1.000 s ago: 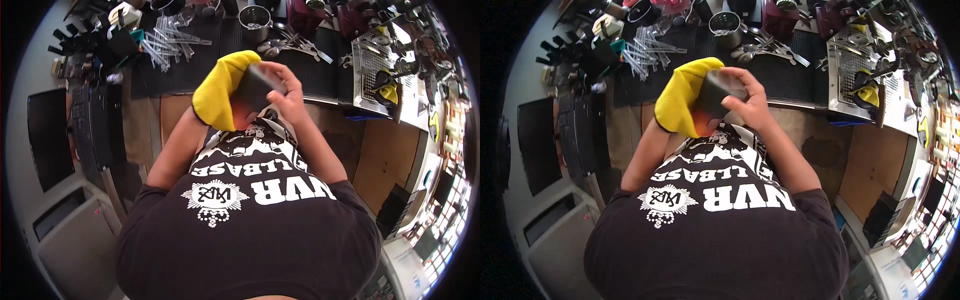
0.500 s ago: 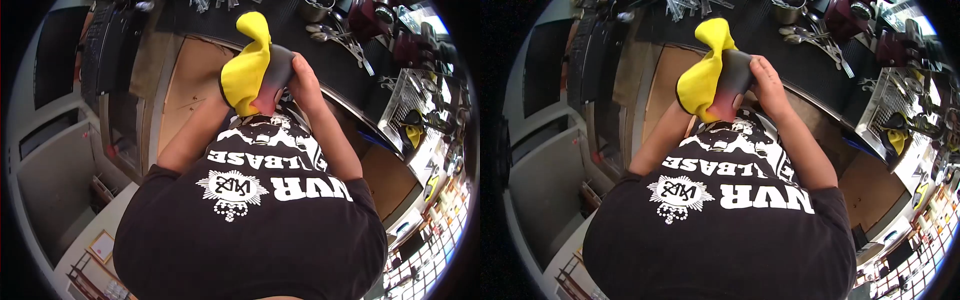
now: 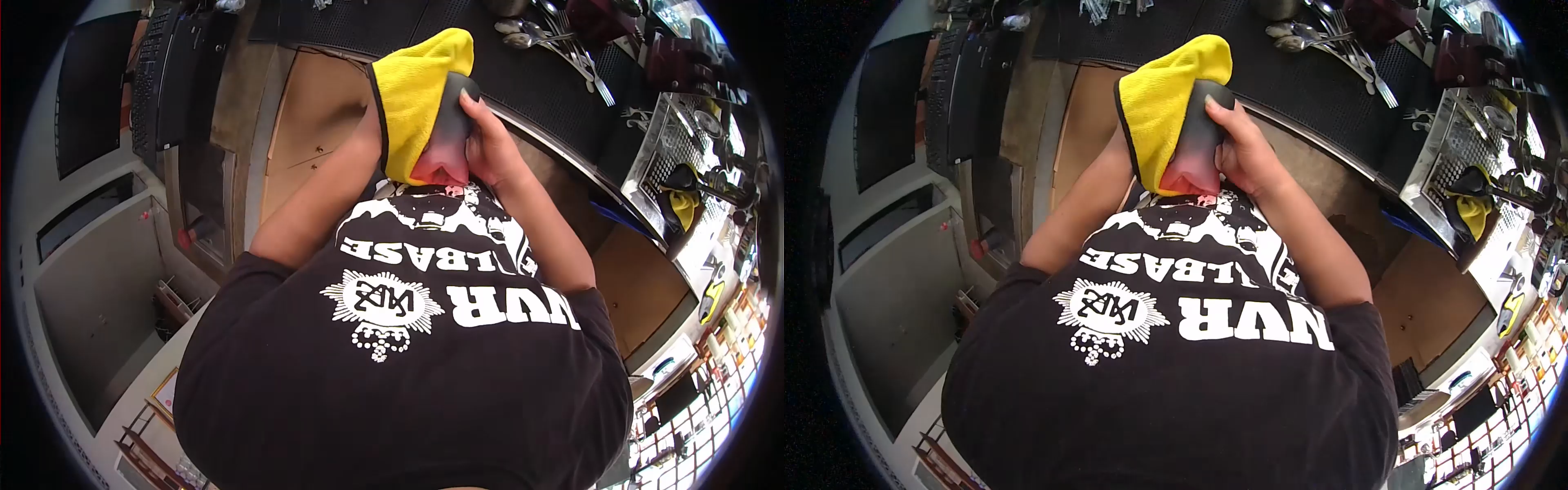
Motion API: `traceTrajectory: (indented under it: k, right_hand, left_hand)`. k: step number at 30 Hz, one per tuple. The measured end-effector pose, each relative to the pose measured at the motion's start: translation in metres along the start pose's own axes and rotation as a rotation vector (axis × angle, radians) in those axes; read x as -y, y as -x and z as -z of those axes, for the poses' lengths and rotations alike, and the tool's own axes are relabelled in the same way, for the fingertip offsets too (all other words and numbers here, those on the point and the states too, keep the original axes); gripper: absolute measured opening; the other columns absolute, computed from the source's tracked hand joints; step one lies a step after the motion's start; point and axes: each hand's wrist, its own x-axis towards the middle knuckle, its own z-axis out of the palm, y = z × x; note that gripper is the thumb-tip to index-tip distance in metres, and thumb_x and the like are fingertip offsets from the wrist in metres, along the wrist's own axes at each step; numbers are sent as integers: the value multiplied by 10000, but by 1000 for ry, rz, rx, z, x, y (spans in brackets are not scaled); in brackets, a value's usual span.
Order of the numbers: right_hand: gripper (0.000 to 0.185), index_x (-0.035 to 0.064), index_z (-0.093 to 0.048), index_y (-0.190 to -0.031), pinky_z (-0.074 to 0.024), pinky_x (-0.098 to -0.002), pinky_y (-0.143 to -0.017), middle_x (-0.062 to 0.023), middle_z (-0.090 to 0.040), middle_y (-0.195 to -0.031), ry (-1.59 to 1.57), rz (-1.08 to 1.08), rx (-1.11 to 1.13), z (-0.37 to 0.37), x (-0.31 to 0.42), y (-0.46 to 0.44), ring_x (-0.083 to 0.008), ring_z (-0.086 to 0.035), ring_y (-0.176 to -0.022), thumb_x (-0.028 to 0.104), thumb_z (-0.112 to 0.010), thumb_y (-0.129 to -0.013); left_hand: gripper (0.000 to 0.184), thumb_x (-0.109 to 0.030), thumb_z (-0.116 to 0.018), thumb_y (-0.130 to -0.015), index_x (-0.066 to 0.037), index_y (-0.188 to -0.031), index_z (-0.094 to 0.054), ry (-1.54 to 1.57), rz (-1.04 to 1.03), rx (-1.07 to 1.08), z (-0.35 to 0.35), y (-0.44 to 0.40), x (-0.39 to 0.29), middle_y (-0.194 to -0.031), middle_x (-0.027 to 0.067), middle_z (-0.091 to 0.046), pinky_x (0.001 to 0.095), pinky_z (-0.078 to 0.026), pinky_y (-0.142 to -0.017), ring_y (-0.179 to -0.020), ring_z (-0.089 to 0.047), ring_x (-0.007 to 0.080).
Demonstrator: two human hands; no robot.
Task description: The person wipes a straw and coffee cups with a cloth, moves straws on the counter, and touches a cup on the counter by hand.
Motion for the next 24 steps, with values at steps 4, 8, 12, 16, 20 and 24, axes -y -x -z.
traceTrajectory:
  k: [4,8,12,16,20,24]
  right_hand:
    - [594,32,-437,-1442,-474,-415,-1080,-158,-549,-1402,72,53,-26,10,7,2,-266,-577,-1265,407,-575,-1002]
    - [593,34,-513,-1393,-527,-394,-1006,-145,-632,-1292,11,94,-67,4,18,14,-250,-643,-1170,476,-552,-999]
    - [643,57,-432,-1475,-566,-404,-931,-184,-606,-1313,62,-50,-22,22,19,20,-277,-670,-1095,472,-548,-997]
    - [668,3,-445,-1441,-584,-439,-884,-205,-632,-1240,63,58,149,5,23,22,-344,-690,-1006,502,-518,-1002]
    - [674,0,-437,-1446,-583,-452,-889,-205,-634,-1243,-64,-83,159,21,29,13,-348,-691,-1019,507,-505,-1006]
    - [593,-4,-506,-1379,-584,-404,-898,-199,-657,-1213,-205,-60,-29,8,26,6,-294,-694,-1052,449,-554,-1001]
  left_hand:
    - [341,-246,-602,-991,-16,-1241,-597,-719,-323,-9,-22,-3,-5,-1101,72,-690,351,-594,-794,-903,-701,199]
    - [380,-134,-627,-888,-18,-1250,-627,-790,-628,86,-29,5,27,-1161,150,-692,373,-538,-889,-1078,-669,301]
    - [266,-128,-634,-852,-8,-1079,-705,-1156,-971,39,-63,-9,-17,-1156,183,-690,398,-513,-913,-1065,-654,345]
    - [271,-200,-547,-993,-48,-1216,-579,-1080,-546,-122,4,-10,-7,-1181,114,-645,388,-514,-927,-1055,-628,254]
    - [495,-378,-578,-988,-77,-1368,-479,-768,-392,66,12,-16,-10,-1225,82,-613,371,-501,-936,-1085,-596,225]
    - [329,-196,-670,-930,-31,-1213,-636,-533,-513,78,-17,-10,10,-1128,81,-700,370,-548,-863,-1015,-683,245]
